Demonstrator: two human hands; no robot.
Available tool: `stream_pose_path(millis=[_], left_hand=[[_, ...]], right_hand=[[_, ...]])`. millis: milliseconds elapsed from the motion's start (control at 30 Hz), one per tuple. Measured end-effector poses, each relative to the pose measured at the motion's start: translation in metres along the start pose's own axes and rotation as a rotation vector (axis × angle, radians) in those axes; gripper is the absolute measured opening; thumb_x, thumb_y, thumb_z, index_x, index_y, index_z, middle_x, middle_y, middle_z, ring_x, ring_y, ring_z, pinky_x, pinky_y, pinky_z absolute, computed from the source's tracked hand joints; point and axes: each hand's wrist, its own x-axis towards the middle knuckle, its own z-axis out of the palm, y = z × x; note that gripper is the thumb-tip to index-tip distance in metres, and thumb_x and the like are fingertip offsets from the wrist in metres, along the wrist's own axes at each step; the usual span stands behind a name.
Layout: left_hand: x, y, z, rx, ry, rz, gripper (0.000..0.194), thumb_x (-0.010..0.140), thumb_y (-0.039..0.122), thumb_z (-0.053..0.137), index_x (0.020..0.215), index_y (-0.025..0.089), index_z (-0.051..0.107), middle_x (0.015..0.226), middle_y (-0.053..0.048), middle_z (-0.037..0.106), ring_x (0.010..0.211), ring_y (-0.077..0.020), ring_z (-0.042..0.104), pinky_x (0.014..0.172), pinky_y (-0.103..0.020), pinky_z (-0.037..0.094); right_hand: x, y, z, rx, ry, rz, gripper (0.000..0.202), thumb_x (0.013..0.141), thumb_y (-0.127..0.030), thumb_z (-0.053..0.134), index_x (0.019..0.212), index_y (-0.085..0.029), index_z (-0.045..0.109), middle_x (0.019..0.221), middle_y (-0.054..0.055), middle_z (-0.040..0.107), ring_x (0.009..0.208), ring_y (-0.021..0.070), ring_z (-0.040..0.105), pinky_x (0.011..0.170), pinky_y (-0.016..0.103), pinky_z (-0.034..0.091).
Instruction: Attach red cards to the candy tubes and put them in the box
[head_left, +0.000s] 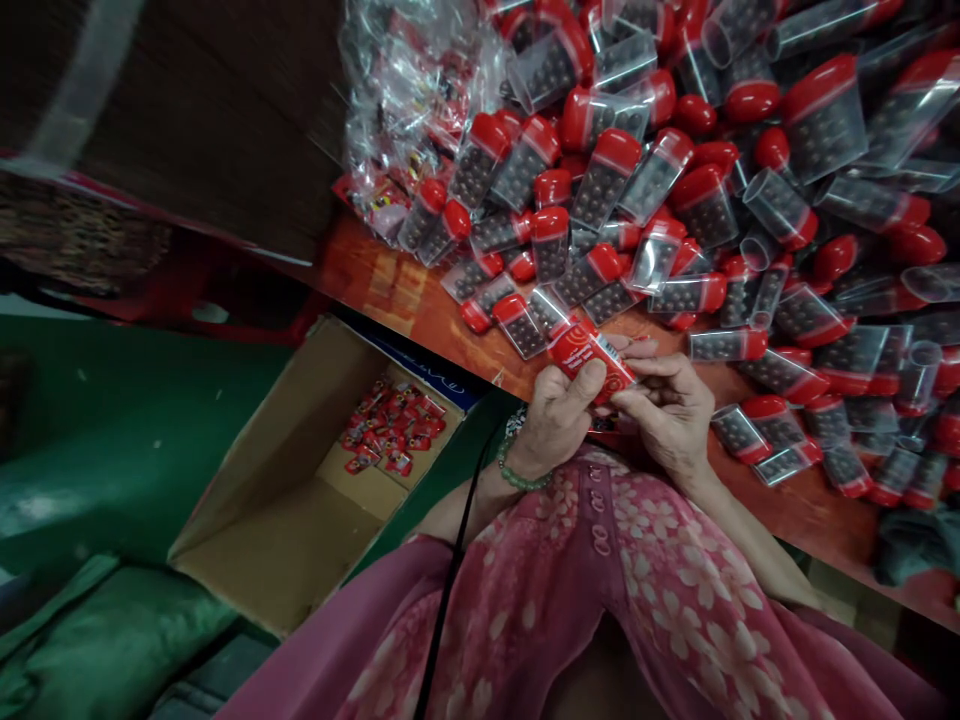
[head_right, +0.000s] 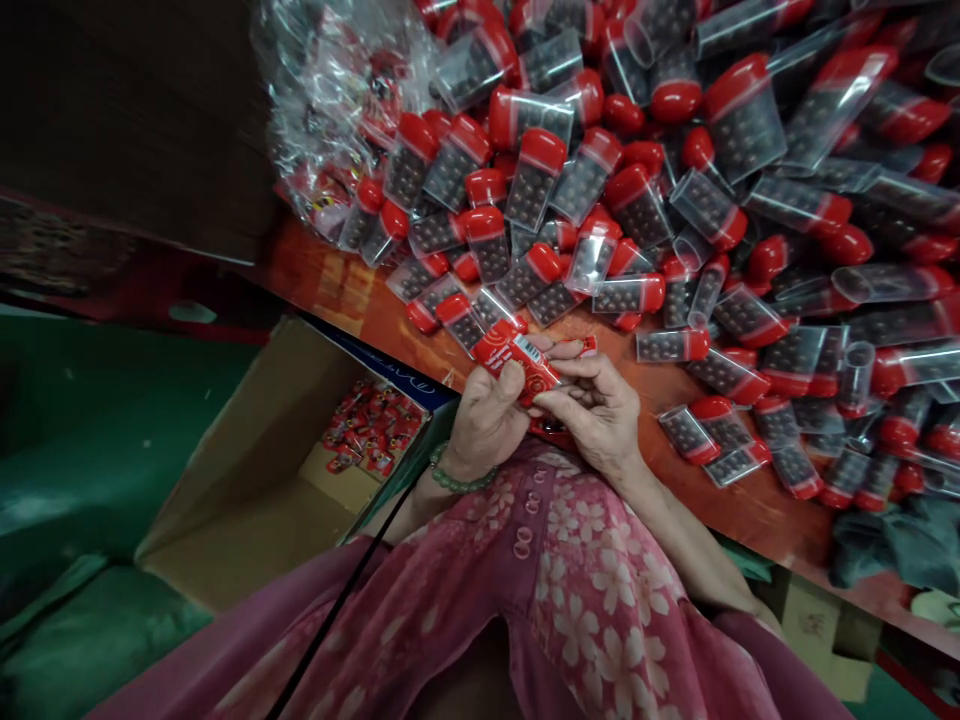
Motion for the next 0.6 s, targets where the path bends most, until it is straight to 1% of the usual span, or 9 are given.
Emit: stream_pose_path(millis=[67, 133, 233, 300, 333, 433, 467, 533, 600], left_hand=[[-0.002, 0.000, 0.002, -0.002, -0.021, 0.004, 0.060, 0.086, 0.069, 0.072, 0.119, 0.019, 0.071, 0.116, -0.011, 0.080, 0.117, -0.0268, 0.074, 0.095, -0.036, 0.063], [-0.004, 0.000, 0.001, -0.002, -0.026, 0.001, 0.059, 0.087, 0.069, 0.072, 0.117, 0.019, 0.072, 0.114, -0.011, 0.080, 0.117, -0.0274, 0.074, 0.097, -0.037, 0.062], [-0.011, 0.002, -0.009, 0.028, 0.010, 0.014, 0.053, 0.088, 0.065, 0.072, 0.114, 0.019, 0.074, 0.112, -0.010, 0.080, 0.115, -0.0262, 0.075, 0.101, -0.038, 0.061], [-0.020, 0.007, -0.024, 0.090, 0.104, 0.089, 0.044, 0.091, 0.059, 0.073, 0.111, 0.019, 0.075, 0.108, -0.008, 0.081, 0.111, -0.0238, 0.076, 0.103, -0.038, 0.061], [-0.027, 0.011, -0.034, 0.132, 0.187, 0.162, 0.039, 0.091, 0.054, 0.074, 0.109, 0.019, 0.075, 0.106, -0.007, 0.081, 0.108, -0.0223, 0.077, 0.104, -0.038, 0.060], [-0.053, 0.035, -0.069, 0.316, 0.536, 0.461, 0.030, 0.091, 0.047, 0.076, 0.104, 0.019, 0.076, 0.102, -0.005, 0.081, 0.103, -0.0194, 0.078, 0.109, -0.039, 0.058], [-0.063, 0.045, -0.082, 0.430, 0.623, 0.514, 0.031, 0.091, 0.047, 0.075, 0.103, 0.019, 0.076, 0.102, -0.005, 0.081, 0.102, -0.0195, 0.078, 0.109, -0.040, 0.058], [-0.079, 0.066, -0.102, 0.622, 0.621, 0.479, 0.038, 0.094, 0.052, 0.071, 0.113, 0.020, 0.074, 0.114, -0.008, 0.080, 0.115, -0.0235, 0.075, 0.110, -0.046, 0.058], [-0.091, 0.081, -0.113, 0.742, 0.538, 0.465, 0.043, 0.095, 0.055, 0.068, 0.120, 0.020, 0.072, 0.123, -0.010, 0.077, 0.124, -0.0264, 0.071, 0.109, -0.049, 0.058]], right_hand=[[-0.003, 0.003, 0.001, 0.018, 0.017, -0.016, 0.022, 0.076, -0.026, 0.093, 0.091, -0.028, 0.078, 0.087, -0.006, 0.082, 0.054, 0.0111, 0.075, 0.050, 0.018, 0.063], [-0.005, 0.006, 0.002, 0.005, 0.008, -0.042, 0.022, 0.077, -0.024, 0.092, 0.092, -0.028, 0.077, 0.087, -0.006, 0.081, 0.055, 0.0112, 0.075, 0.051, 0.019, 0.064], [-0.008, 0.008, 0.000, -0.104, -0.113, -0.064, 0.022, 0.081, -0.029, 0.089, 0.098, -0.028, 0.075, 0.090, -0.004, 0.081, 0.062, 0.0122, 0.077, 0.059, 0.023, 0.066], [-0.010, 0.006, -0.008, -0.249, -0.231, -0.064, 0.028, 0.085, -0.035, 0.086, 0.109, -0.027, 0.074, 0.099, 0.000, 0.082, 0.069, 0.0142, 0.078, 0.067, 0.027, 0.068], [-0.010, 0.003, -0.014, -0.339, -0.262, -0.079, 0.031, 0.087, -0.038, 0.084, 0.114, -0.026, 0.073, 0.102, 0.002, 0.082, 0.073, 0.0155, 0.079, 0.071, 0.029, 0.068], [-0.011, -0.004, -0.035, -0.670, -0.255, -0.208, 0.032, 0.093, -0.040, 0.078, 0.120, -0.024, 0.071, 0.104, 0.005, 0.082, 0.088, 0.0204, 0.080, 0.082, 0.036, 0.067], [-0.011, -0.006, -0.043, -0.786, -0.258, -0.265, 0.033, 0.094, -0.041, 0.077, 0.121, -0.024, 0.072, 0.108, 0.007, 0.082, 0.096, 0.0229, 0.080, 0.088, 0.038, 0.066], [-0.012, -0.007, -0.057, -0.983, -0.319, -0.356, 0.039, 0.095, -0.042, 0.074, 0.128, -0.023, 0.070, 0.123, 0.012, 0.080, 0.117, 0.0285, 0.076, 0.101, 0.045, 0.062], [-0.014, -0.005, -0.068, -1.100, -0.395, -0.408, 0.048, 0.096, -0.041, 0.072, 0.139, -0.021, 0.064, 0.137, 0.016, 0.074, 0.132, 0.0322, 0.068, 0.109, 0.050, 0.056]])
